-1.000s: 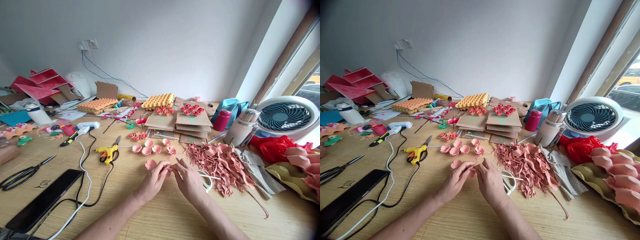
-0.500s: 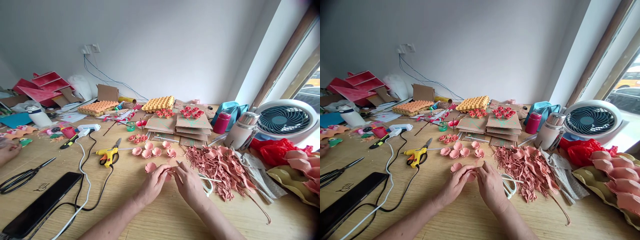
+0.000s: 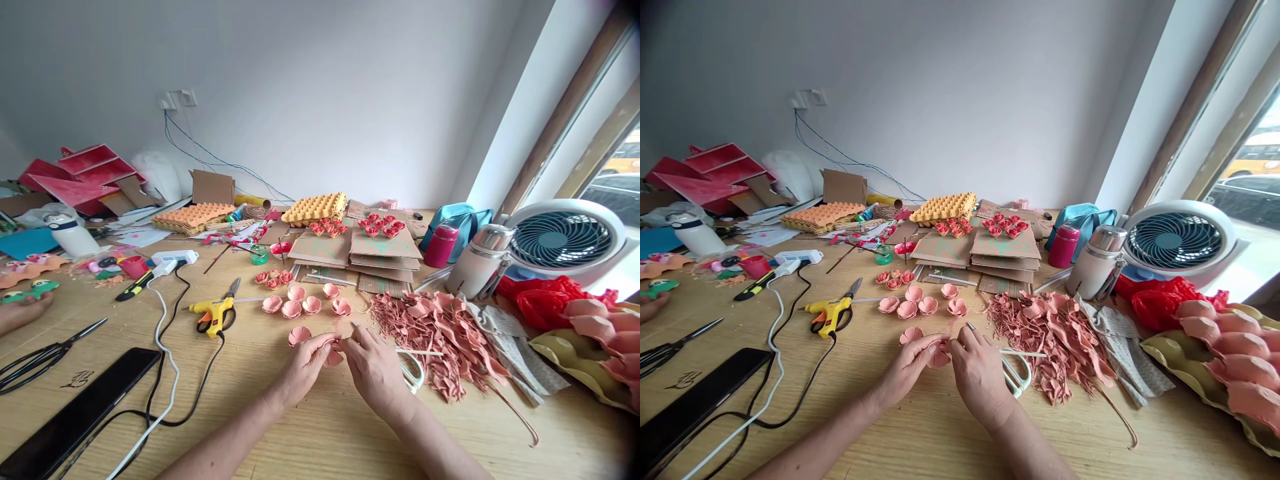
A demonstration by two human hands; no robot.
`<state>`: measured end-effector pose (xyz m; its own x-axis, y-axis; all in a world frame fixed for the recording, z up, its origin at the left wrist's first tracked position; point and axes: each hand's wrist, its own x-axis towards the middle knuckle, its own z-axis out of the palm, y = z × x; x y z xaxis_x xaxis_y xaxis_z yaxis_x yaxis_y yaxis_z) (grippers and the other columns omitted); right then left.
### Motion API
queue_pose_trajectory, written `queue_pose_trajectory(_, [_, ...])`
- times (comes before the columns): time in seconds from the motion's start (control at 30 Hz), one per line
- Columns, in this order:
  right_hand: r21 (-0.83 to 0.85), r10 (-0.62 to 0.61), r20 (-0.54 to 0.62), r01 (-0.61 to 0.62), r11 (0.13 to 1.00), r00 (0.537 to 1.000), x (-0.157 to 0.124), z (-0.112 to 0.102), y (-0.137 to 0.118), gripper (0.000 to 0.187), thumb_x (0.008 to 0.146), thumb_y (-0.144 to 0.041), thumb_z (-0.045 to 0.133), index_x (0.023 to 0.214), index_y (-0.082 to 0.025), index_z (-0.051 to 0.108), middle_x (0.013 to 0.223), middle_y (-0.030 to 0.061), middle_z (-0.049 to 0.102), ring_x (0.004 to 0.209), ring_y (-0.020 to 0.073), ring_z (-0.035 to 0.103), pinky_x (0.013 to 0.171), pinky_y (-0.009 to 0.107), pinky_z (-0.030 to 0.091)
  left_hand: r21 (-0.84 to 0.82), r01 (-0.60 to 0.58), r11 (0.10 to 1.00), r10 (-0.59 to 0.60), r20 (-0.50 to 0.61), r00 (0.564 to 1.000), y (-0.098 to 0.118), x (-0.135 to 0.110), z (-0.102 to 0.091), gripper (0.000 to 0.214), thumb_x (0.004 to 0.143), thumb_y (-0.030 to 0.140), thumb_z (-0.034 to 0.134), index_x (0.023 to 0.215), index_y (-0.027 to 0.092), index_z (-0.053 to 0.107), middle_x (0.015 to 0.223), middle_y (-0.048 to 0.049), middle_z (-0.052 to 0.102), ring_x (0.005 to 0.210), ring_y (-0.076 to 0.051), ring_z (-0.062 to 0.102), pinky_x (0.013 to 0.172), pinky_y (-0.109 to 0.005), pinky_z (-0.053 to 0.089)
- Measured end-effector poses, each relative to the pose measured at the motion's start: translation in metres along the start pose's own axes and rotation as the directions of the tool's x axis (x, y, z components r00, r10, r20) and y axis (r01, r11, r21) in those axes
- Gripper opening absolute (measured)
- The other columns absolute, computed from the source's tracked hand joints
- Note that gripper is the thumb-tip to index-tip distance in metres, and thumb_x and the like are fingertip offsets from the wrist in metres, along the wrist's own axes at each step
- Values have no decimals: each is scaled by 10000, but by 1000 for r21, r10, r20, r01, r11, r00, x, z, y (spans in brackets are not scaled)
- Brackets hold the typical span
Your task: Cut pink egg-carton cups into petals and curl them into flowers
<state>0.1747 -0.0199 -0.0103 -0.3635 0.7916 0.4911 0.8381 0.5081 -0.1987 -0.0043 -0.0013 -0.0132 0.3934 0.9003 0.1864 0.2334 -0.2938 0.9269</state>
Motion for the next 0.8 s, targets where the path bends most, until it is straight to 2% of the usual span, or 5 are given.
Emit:
queue_pose_trajectory(0.17, [119,98,-39,-93,989,994,-1,3,2,178,975,-218,468,964,-223,645,877,24,566,753,142,545,662,254,367,38,-81,996,81,1,997,2,0,1,390,986,345,422,1289,181,604,1302,-97,639,1220,-235,577,1080,-385,439])
queue_pose_trajectory(0.3, [142,116,-46,-108,984,992,-1,4,3,182,978,-243,471,926,-219,644,863,20,562,735,142,542,650,253,364,79,-118,990,118,3,993,1,-1,2,384,989,324,416,1304,190,590,1297,-92,642,1210,-230,582,1047,-376,467])
queue_pose_trajectory(0.57, [164,126,-17,-122,979,992,0,1,0,173,973,-234,490,885,-212,638,855,13,550,730,134,528,643,248,344,10,-38,999,38,14,999,-1,0,2,377,977,318,438,1276,171,614,1282,-93,653,1195,-235,593,1064,-387,449])
queue_pose_trajectory(0.7, [86,57,-53,-52,995,997,0,1,1,211,974,-225,476,862,-214,654,842,21,549,705,136,506,638,261,328,-88,24,996,-22,24,999,1,2,-1,388,965,347,458,1266,171,627,1254,-91,673,1200,-256,593,1061,-419,456])
queue_pose_trajectory(0.8, [87,40,-72,-34,996,997,0,0,2,215,973,-223,474,881,-218,668,826,23,550,717,138,513,651,260,339,-101,27,995,-25,19,1000,0,2,-1,396,963,356,460,1265,163,628,1264,-101,666,1204,-259,591,1073,-431,445])
